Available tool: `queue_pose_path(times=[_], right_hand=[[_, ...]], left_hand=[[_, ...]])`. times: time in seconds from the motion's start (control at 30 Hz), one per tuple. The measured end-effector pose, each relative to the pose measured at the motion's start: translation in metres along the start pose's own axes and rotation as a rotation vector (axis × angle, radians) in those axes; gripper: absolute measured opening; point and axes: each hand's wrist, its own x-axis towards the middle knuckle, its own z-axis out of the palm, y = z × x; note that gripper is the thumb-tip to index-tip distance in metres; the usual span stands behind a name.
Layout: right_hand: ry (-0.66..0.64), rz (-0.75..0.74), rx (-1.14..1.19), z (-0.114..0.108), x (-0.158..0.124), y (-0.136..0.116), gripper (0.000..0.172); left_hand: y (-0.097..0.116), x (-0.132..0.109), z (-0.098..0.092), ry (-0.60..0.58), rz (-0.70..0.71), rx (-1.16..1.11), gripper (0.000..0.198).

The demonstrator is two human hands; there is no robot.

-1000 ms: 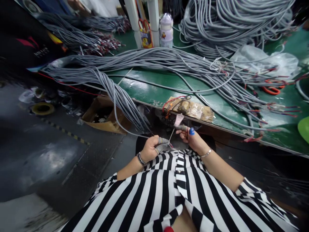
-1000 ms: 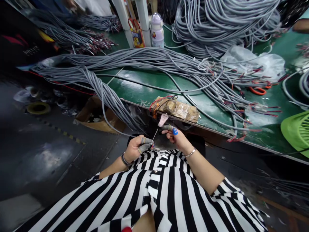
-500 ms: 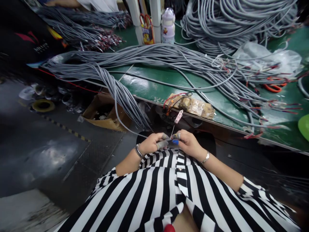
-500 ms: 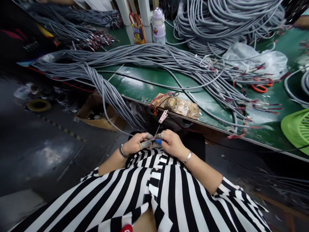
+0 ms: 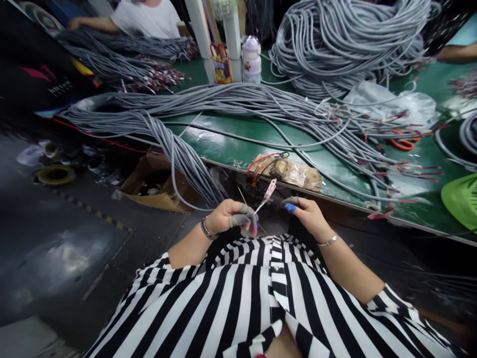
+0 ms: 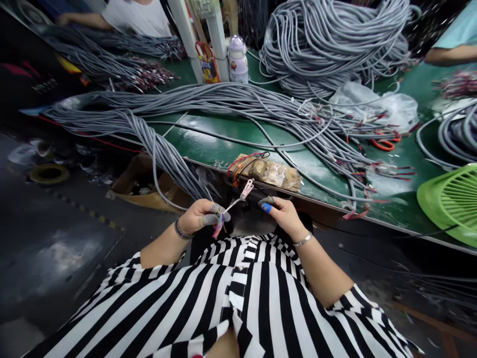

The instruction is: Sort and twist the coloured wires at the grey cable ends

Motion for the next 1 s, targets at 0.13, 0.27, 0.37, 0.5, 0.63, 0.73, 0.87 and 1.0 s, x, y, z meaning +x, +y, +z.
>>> queue_pose_path(times=[0.13,0.27,0.37,0.5,0.63,0.73,0.87,1.0], right_hand=[[0.015,0.344,0.322,0.009,0.010,0.004,0.046],[-0.222,0.464,0.519,0.026,0.030,-0.007,0.058],[-0.194,0.427,0.578,0.038,0.043,-0.012,0.053],[0.129,0.257,0.481,0.048,0.048,-0.010,0.048],[0.253,0.188,0.445,0.055,0.045,-0.004,0.053],[0.115,0.306,0.593,0.060,0.045,-0.004,0.056],[0.004,0.399,0.755,0.063,0.049,-0.008,0.057],[0.040,0.416,0.788,0.063,0.051,-0.010,0.056]], left_hand=[[0.001,0.003,-0.004,0.288,0.362,0.596,0.021],[-0.012,0.011,0.006,0.416,0.402,0.812,0.018],[-0.022,0.016,0.014,0.451,0.352,0.802,0.016],[-0.031,0.022,0.020,0.472,0.293,0.728,0.015],[-0.038,0.027,0.020,0.466,0.288,0.685,0.015],[-0.041,0.029,0.020,0.453,0.295,0.705,0.016],[-0.044,0.029,0.021,0.436,0.313,0.736,0.017],[-0.048,0.028,0.022,0.431,0.315,0.748,0.017]])
